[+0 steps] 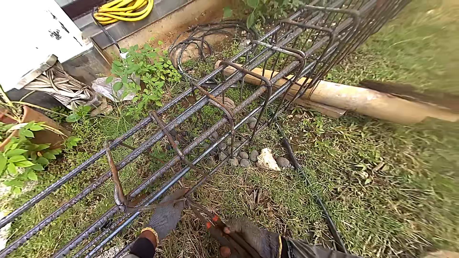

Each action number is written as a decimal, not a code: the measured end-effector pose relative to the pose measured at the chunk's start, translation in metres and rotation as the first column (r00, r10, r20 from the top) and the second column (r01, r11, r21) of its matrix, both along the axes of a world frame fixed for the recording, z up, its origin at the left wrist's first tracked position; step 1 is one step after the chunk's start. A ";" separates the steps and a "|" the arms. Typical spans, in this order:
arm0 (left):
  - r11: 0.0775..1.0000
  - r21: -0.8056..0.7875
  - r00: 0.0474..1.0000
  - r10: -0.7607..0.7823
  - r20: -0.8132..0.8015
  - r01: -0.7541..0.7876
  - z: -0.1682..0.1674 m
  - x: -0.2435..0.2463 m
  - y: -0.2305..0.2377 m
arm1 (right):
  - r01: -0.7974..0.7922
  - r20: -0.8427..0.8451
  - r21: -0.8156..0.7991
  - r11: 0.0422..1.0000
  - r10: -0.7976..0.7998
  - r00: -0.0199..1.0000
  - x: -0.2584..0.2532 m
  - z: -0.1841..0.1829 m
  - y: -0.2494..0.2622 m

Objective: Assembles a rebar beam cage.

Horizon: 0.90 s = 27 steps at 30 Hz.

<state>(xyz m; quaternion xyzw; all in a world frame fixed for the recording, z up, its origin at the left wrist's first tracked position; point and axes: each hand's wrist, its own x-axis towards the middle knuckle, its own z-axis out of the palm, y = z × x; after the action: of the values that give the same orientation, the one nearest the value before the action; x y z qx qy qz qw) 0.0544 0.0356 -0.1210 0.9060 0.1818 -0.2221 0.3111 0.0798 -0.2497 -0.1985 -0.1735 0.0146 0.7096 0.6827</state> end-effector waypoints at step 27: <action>0.997 -0.069 0.999 -0.023 0.022 0.024 -0.003 -0.001 0.001 | 0.135 0.823 -0.461 0.877 0.366 0.434 0.005 0.064 0.005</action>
<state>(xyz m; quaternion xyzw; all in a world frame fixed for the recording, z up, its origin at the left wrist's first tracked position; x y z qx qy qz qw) 0.0535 0.0365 -0.1243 0.8990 0.1601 -0.2221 0.3418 0.0843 -0.2447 -0.1349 -0.6784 -0.1920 0.5305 0.4707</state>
